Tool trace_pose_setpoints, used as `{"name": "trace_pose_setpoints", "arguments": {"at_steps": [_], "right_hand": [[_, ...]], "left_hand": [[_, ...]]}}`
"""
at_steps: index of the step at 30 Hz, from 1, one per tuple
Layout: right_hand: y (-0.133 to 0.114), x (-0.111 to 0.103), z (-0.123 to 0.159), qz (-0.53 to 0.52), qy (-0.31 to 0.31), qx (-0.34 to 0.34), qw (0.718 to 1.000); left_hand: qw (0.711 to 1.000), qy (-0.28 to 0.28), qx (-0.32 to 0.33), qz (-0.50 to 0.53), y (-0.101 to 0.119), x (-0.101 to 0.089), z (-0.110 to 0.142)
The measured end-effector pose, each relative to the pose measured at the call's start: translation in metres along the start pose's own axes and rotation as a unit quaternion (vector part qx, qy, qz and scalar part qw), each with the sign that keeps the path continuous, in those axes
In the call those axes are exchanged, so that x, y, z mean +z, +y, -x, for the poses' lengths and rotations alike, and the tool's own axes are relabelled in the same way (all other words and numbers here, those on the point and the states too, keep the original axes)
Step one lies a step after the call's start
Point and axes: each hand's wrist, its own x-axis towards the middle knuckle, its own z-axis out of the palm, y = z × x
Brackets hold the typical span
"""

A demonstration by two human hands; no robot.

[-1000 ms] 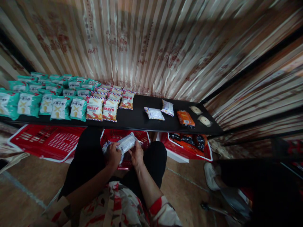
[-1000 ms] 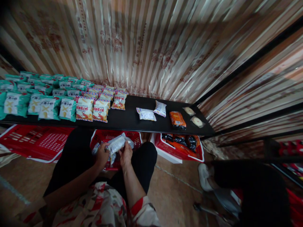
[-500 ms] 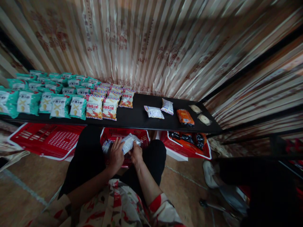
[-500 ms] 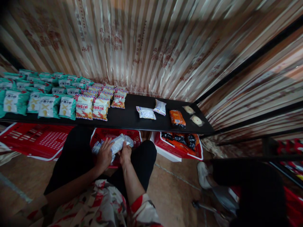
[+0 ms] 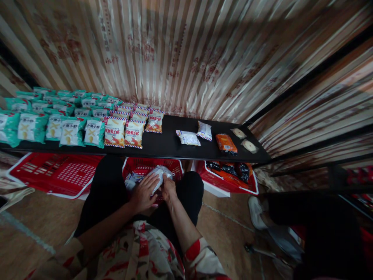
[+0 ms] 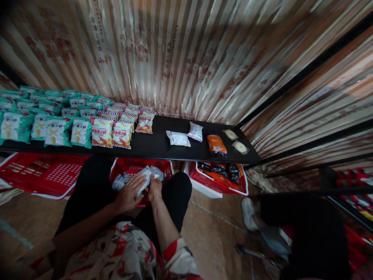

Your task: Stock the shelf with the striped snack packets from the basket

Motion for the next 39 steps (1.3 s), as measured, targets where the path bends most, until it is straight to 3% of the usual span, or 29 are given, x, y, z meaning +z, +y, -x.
{"name": "trace_pose_setpoints", "arguments": {"at_steps": [7,14,17,20,24,28,31,35,39], "right_hand": [[-0.006,-0.001,0.004,0.041,-0.003,-0.008,0.999],[-0.001,-0.011,-0.006,0.192,0.018,-0.117,0.974],[0.002,-0.017,-0.013,0.308,0.051,-0.212,0.926],[0.001,-0.019,-0.013,0.416,0.064,-0.322,0.848],[-0.009,-0.016,-0.001,0.486,-0.005,-0.464,0.740],[-0.023,-0.014,0.016,0.516,-0.145,-0.439,0.721],[-0.031,-0.014,0.024,0.549,-0.207,-0.427,0.688],[-0.032,-0.013,0.025,0.598,-0.205,-0.425,0.647],[-0.025,-0.011,0.023,0.603,-0.146,-0.429,0.657]], "left_hand": [[0.999,-0.019,0.032,0.008,-0.012,-0.005,0.001],[1.000,-0.015,-0.001,0.012,-0.023,-0.015,-0.007],[0.999,-0.014,-0.022,0.027,-0.025,-0.020,-0.014],[0.997,-0.043,-0.049,0.033,-0.026,-0.028,-0.023],[0.988,-0.116,-0.090,0.046,-0.023,-0.043,-0.036],[0.977,-0.162,-0.112,0.081,-0.019,-0.058,-0.050],[0.972,-0.166,-0.135,0.099,-0.017,-0.067,-0.059],[0.969,-0.150,-0.165,0.107,-0.016,-0.075,-0.069],[0.965,-0.141,-0.172,0.137,-0.018,-0.077,-0.076]]}}
